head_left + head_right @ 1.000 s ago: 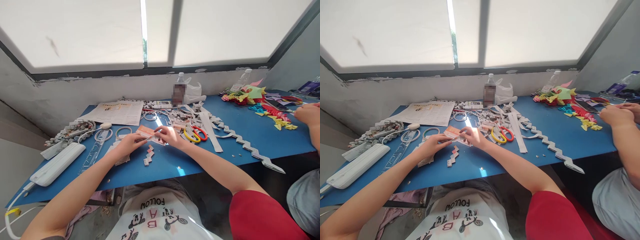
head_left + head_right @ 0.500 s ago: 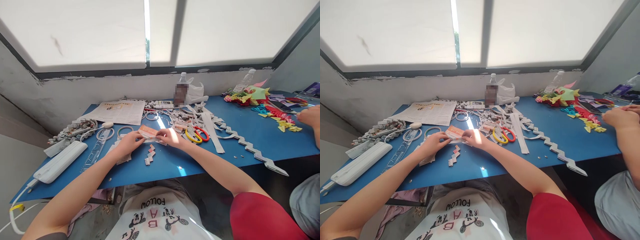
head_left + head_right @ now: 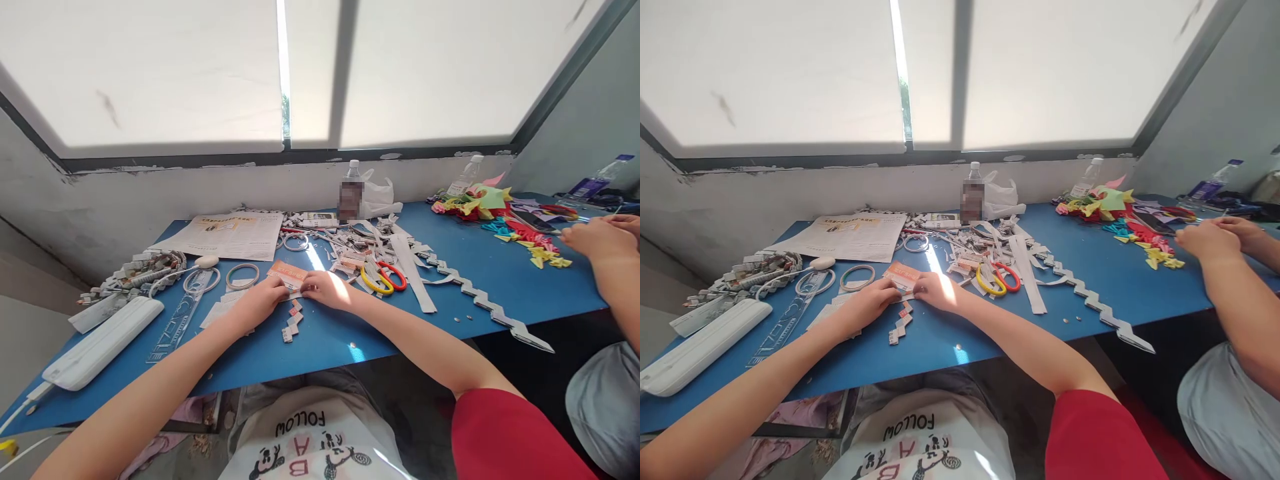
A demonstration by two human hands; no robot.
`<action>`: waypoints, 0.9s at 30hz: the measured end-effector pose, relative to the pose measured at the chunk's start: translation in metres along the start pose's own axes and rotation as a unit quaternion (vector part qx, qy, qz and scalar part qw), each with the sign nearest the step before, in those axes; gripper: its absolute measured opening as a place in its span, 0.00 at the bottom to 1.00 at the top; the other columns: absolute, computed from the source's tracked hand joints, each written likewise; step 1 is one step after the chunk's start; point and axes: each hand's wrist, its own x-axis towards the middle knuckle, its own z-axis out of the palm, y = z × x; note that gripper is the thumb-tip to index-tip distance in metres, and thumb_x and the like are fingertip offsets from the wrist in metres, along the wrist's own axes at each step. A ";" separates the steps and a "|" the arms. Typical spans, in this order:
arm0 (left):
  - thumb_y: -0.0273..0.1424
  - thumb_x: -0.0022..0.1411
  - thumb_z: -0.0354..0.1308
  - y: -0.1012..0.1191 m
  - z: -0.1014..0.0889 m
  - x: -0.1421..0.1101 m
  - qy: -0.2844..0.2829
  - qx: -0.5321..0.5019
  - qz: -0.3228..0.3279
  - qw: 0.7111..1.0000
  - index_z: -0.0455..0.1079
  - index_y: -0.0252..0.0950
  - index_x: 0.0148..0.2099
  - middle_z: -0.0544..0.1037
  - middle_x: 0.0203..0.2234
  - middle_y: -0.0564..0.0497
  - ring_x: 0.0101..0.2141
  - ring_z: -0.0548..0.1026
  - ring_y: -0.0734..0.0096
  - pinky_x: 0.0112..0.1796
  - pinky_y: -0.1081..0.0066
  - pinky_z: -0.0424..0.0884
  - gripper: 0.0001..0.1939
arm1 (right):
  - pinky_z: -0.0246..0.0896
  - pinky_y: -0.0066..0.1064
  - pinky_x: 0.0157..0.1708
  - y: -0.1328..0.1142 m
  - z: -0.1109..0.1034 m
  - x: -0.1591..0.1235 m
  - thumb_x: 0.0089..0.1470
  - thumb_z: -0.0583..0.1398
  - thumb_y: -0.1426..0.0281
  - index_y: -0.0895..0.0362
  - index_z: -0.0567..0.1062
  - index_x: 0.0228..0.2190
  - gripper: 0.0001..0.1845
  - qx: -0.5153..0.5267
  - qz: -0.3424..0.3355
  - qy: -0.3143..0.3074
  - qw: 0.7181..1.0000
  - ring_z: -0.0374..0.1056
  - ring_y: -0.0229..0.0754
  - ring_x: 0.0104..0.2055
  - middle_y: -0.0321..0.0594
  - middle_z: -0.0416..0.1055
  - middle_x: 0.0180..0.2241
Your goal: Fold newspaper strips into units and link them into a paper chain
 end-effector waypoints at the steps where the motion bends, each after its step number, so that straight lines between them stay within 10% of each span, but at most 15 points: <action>1: 0.30 0.65 0.44 0.001 0.000 0.000 -0.006 0.003 -0.005 1.000 0.75 0.39 0.38 0.74 0.38 0.47 0.39 0.71 0.63 0.40 0.68 0.66 0.16 | 0.64 0.33 0.40 -0.001 0.001 0.000 0.54 0.61 0.73 0.57 0.80 0.33 0.06 -0.015 0.003 0.006 1.000 0.69 0.41 0.38 0.45 0.71 0.42; 27: 0.30 0.65 0.45 0.005 0.005 -0.003 0.017 0.023 -0.023 0.999 0.70 0.35 0.35 0.71 0.39 0.43 0.38 0.71 0.60 0.40 0.63 0.68 0.13 | 0.61 0.31 0.39 -0.011 -0.003 -0.001 0.54 0.62 0.75 0.59 0.75 0.34 0.03 -0.013 0.077 -0.016 0.997 0.68 0.41 0.40 0.44 0.72 0.38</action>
